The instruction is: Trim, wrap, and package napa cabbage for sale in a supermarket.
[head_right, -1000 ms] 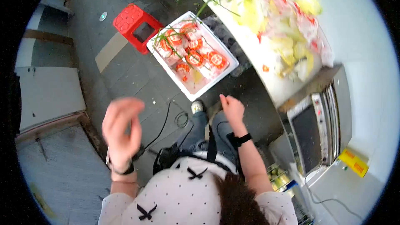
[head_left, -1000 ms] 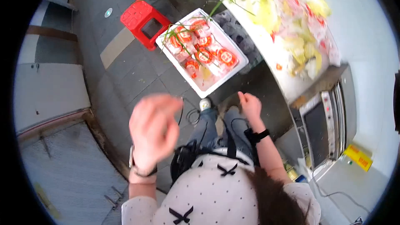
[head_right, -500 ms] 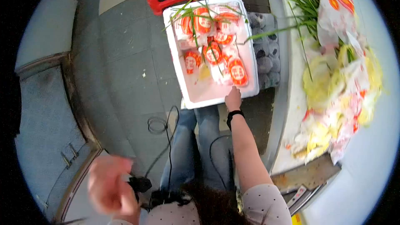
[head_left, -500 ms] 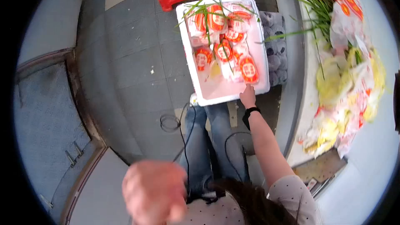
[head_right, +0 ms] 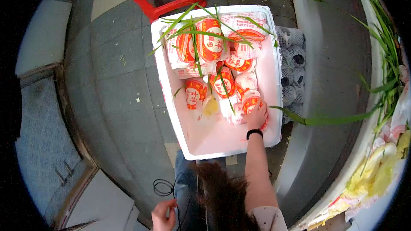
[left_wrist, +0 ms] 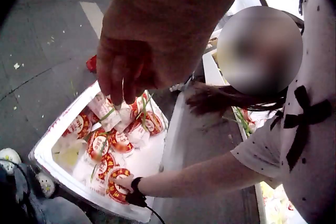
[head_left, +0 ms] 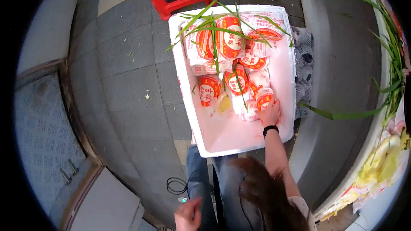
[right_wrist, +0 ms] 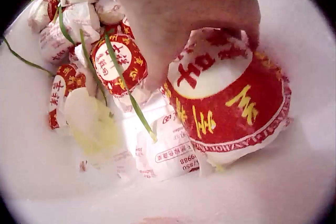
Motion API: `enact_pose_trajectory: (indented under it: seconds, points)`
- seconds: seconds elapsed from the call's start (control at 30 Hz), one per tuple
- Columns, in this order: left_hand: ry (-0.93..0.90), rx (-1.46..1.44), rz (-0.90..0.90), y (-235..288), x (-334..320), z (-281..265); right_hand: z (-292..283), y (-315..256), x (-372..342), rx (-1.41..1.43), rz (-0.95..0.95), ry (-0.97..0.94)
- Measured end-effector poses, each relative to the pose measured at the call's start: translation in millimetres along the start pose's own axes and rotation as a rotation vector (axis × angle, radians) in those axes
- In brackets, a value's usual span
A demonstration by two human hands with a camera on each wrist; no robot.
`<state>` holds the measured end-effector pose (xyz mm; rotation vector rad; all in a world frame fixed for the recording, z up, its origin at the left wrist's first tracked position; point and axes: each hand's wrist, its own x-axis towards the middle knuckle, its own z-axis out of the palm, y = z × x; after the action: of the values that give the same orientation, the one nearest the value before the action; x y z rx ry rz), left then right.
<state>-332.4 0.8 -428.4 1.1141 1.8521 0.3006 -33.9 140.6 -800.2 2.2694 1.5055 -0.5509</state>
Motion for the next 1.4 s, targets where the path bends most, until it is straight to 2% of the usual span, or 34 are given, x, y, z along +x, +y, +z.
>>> enact_pose_trajectory:
  seconds: [0.03,0.13,0.2,0.23,0.33,0.47,0.53,0.57,0.6,0.73,0.77,0.8,0.87,0.93,1.0,1.07,1.13,1.17,1.27,1.33,1.4]
  points:
    - [-0.059,0.016,-0.015,-3,-1,4,4,-5,-3,-0.035,0.015,0.038]
    - [-0.032,-0.100,-0.011,1,4,16,17,-8,3,-0.159,0.024,0.055]
    - [-0.067,-0.093,-0.026,4,4,15,18,-9,7,-0.205,0.047,0.034]
    - [-0.069,-0.087,-0.027,6,2,13,12,-11,3,-0.256,0.040,0.084]
    - [-0.050,-0.045,0.013,8,-2,1,1,-6,-12,-0.071,0.048,0.055]
    - [0.028,0.048,0.085,11,-16,-23,-17,-3,-54,0.214,0.055,0.302]
    - [0.068,0.055,0.093,22,-20,-40,-48,-9,-80,0.316,0.065,0.300]
    - [0.083,0.052,0.113,31,-24,-50,-63,-13,-95,0.374,0.025,0.380]
    - [0.102,0.048,0.135,40,-30,-61,-86,-16,-115,0.470,0.008,0.381]
    - [0.180,0.069,0.397,75,-61,-101,-187,-29,-210,0.777,-0.073,0.477]
    - [0.178,0.147,0.522,73,-64,-108,-213,-31,-240,0.872,-0.062,0.446]
    - [0.134,0.153,0.571,79,-66,-114,-240,-32,-267,0.970,-0.063,0.423]
    - [0.047,0.170,0.653,96,-75,-125,-291,-28,-325,1.154,-0.239,0.451]
    - [-0.044,0.148,0.822,108,-81,-136,-325,-24,-377,1.387,-0.389,0.381]
    - [-0.200,0.272,0.959,129,-99,-157,-366,-15,-428,1.472,-0.541,0.346]
    - [-0.480,-0.133,0.975,136,-111,-168,-420,-14,-484,1.512,-0.653,0.295]
    - [-0.678,-0.307,1.006,147,-131,-182,-453,-17,-529,1.568,-0.742,0.275]
    - [-0.784,-0.391,1.009,152,-139,-189,-453,-21,-540,1.591,-0.789,0.346]
    - [-0.772,-0.565,1.104,161,-162,-210,-474,-35,-573,1.574,-0.820,0.508]
    - [-0.653,-0.553,1.100,163,-173,-222,-488,-48,-594,1.559,-0.827,0.603]
    - [-0.562,-0.541,1.150,164,-180,-232,-489,-52,-594,1.366,-0.914,0.829]
